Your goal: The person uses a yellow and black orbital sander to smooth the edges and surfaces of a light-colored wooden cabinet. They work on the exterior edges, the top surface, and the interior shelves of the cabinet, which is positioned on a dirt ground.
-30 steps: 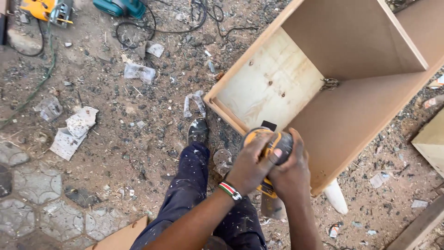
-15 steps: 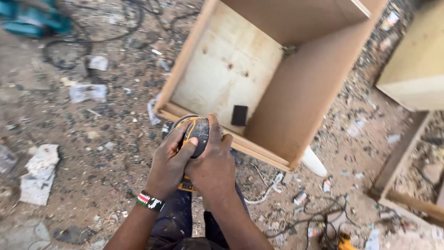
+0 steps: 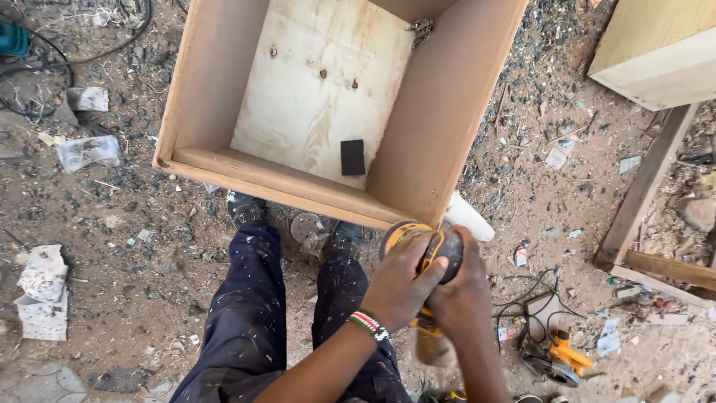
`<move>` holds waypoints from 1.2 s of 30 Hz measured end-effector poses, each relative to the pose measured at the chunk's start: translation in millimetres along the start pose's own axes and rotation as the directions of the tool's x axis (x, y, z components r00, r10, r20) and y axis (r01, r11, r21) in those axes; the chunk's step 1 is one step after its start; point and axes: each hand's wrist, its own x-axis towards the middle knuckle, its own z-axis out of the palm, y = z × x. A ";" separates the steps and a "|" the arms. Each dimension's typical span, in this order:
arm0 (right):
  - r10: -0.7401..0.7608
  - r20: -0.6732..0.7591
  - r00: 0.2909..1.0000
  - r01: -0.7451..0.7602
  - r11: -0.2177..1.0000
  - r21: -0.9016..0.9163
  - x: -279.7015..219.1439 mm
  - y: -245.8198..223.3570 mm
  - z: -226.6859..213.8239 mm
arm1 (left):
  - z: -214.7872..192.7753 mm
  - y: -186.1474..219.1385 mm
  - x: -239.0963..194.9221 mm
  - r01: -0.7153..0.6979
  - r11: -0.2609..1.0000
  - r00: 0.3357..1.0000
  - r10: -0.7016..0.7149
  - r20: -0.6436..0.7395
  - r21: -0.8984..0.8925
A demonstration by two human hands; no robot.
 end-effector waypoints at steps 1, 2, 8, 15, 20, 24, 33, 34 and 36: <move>0.000 0.004 1.000 0.000 1.000 0.006 14.2 6.0 -2.3 | -4.9 -0.5 5.7 0.001 1.000 1.000 -0.001 0.001 0.006; -0.154 -0.001 0.988 0.154 0.986 -0.060 27.4 11.5 -3.7 | -10.7 -0.8 10.2 0.000 0.999 1.000 0.000 -0.008 -0.043; -0.232 0.207 0.951 0.282 0.924 -0.259 67.8 -60.9 15.0 | -110.8 2.1 47.2 0.195 0.978 0.980 -0.198 -0.032 -0.078; -0.247 0.163 0.955 0.280 0.933 -0.228 40.4 -167.7 99.9 | -238.9 -32.1 48.0 0.230 0.809 0.924 -0.355 -0.138 -0.542; -0.243 0.129 0.961 0.268 0.935 -0.232 40.8 -174.0 103.6 | -238.5 18.6 35.7 0.307 0.825 0.922 -0.382 -0.067 -0.474; -0.252 0.123 0.960 0.275 0.932 -0.237 58.9 -139.3 60.6 | -175.2 35.8 50.6 0.335 0.796 0.934 -0.352 0.065 -0.505; -0.357 0.215 0.909 0.405 0.876 -0.260 85.8 -59.2 -27.1 | -32.8 7.4 84.8 0.418 0.889 0.908 -0.402 0.119 -0.187; -0.365 0.232 0.902 0.419 0.869 -0.264 86.1 -65.6 -21.4 | -42.4 7.7 83.9 0.423 0.885 0.906 -0.411 0.101 -0.195; -0.390 0.258 0.884 0.454 0.850 -0.268 86.9 -76.3 -13.4 | -58.7 9.9 83.8 0.456 0.877 0.889 -0.438 0.136 -0.152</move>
